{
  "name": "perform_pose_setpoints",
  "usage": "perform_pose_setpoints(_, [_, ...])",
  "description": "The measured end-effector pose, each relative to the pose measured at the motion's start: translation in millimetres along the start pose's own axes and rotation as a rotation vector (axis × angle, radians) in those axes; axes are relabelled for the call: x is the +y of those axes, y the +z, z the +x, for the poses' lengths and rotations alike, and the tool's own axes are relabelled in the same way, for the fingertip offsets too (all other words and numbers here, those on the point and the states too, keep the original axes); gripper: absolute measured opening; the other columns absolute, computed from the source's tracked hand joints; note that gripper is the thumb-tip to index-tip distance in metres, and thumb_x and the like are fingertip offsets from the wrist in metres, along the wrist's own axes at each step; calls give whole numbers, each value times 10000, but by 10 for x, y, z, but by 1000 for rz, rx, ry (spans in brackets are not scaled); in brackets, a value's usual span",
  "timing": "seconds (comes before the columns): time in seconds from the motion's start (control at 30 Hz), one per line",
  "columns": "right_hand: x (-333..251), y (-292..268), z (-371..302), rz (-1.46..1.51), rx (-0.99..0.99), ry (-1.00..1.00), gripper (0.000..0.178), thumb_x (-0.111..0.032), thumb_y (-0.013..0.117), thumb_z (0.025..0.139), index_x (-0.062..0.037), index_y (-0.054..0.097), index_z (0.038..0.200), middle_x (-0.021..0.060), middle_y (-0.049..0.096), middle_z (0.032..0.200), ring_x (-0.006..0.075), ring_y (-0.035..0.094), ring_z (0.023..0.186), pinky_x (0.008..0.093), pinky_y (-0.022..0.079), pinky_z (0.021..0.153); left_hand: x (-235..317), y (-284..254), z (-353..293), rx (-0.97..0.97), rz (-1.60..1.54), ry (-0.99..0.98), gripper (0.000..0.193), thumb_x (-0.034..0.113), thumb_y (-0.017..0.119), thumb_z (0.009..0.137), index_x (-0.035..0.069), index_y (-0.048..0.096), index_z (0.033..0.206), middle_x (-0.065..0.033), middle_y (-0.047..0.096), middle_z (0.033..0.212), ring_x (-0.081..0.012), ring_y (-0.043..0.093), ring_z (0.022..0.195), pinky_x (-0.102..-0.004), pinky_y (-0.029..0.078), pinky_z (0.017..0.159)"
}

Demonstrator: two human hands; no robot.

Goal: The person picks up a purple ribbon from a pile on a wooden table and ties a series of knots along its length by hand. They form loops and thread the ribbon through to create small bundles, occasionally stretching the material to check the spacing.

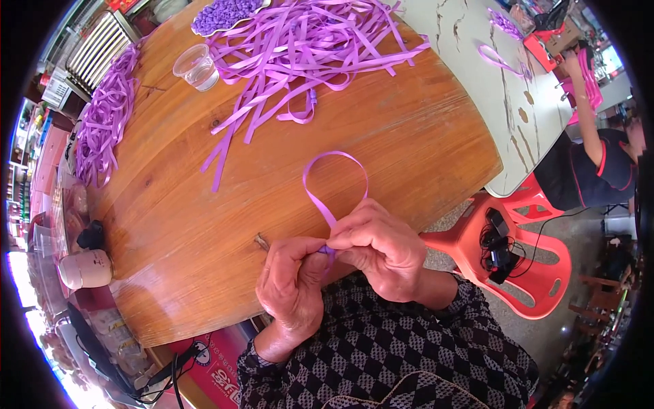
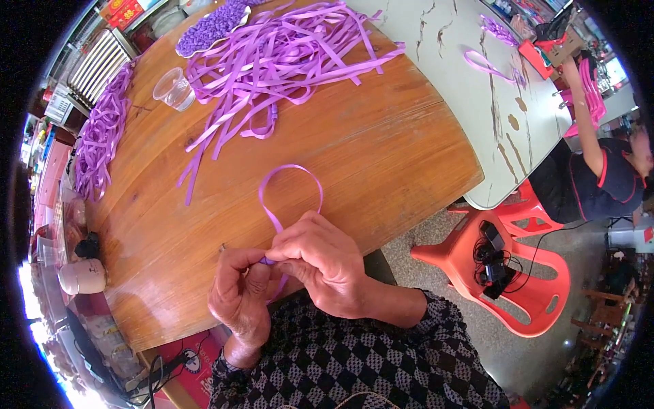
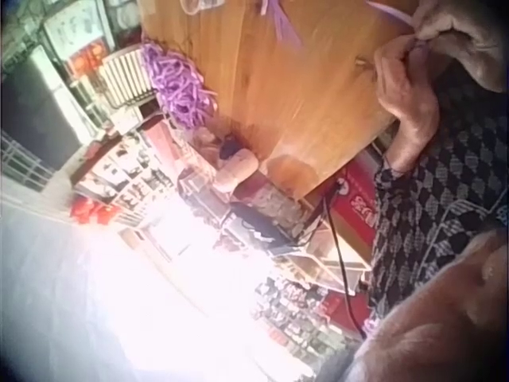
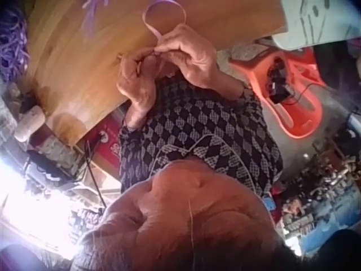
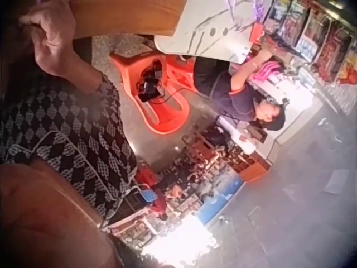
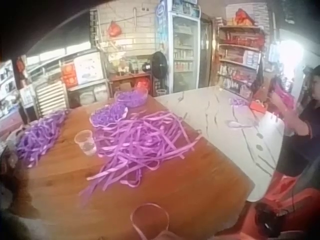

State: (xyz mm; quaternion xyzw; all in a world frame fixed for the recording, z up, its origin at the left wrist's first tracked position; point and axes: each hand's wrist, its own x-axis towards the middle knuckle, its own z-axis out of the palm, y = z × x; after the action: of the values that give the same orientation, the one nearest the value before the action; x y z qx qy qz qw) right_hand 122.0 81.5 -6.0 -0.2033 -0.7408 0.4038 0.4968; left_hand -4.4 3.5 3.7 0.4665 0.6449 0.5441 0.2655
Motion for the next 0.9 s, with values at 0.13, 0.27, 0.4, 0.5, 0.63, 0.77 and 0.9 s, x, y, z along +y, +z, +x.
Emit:
perform_pose_setpoints(0.13, [-28, -14, -34, 91, 16, 147, 121, -14, 698, 742, -2, 618, 833, 97, 629, 838, 203, 556, 721, 303, 450, 654, -64, -26, -6, -94, 46, 141, 134, 103, 583, 893, -23, 561, 932, -5, 549, 774, -74, 527, 689, -184, 420, 603])
perform_pose_setpoints(0.27, [-11, -7, -50, 50, 7, 124, 125, -15, 699, 742, -1, 615, 834, 94, 631, 837, 196, 557, 735, 301, 448, 656, -25, -18, 23, -48, 117, 216, 112, 85, 609, 862, -22, 588, 888, -48, 566, 745, -131, 548, 659, -232, 436, 586])
perform_pose_setpoints(0.4, [-5, 24, -70, 7, 12, 45, 117, -8, 682, 756, 8, 604, 842, 102, 626, 823, 211, 550, 711, 307, 442, 635, -11, -25, 35, 2, 287, 384, 112, 89, 642, 819, -16, 620, 853, -100, 580, 730, -198, 566, 645, -273, 446, 580])
perform_pose_setpoints(0.5, [-5, 50, -80, -34, 43, -20, 111, -1, 671, 760, 16, 595, 840, 113, 617, 811, 232, 541, 681, 322, 439, 612, 14, -34, 39, -25, 278, 359, 125, 92, 656, 802, -17, 626, 855, -100, 589, 749, -208, 569, 649, -273, 449, 586])
perform_pose_setpoints(0.63, [39, 43, -104, -73, 38, -57, 115, 17, 666, 748, 21, 590, 834, 123, 608, 801, 251, 535, 661, 331, 437, 594, -1, -13, 29, -56, 255, 285, 139, 99, 672, 787, -19, 626, 845, -101, 588, 748, -212, 571, 649, -279, 452, 591])
perform_pose_setpoints(0.77, [42, 45, -86, -119, 27, -95, 121, 51, 653, 733, 23, 585, 828, 131, 599, 797, 258, 534, 652, 332, 436, 588, -60, 62, -14, 0, 258, 306, 139, 9, 673, 723, 14, 630, 855, -108, 597, 748, -258, 591, 645, -314, 465, 568])
perform_pose_setpoints(0.9, [37, 35, -69, -93, 1, -74, 116, 58, 642, 752, 19, 577, 839, 132, 592, 808, 239, 536, 665, 319, 437, 596, -23, 33, -11, -18, 245, 281, 123, 20, 669, 745, 13, 626, 860, -110, 597, 759, -252, 590, 653, -308, 468, 587])
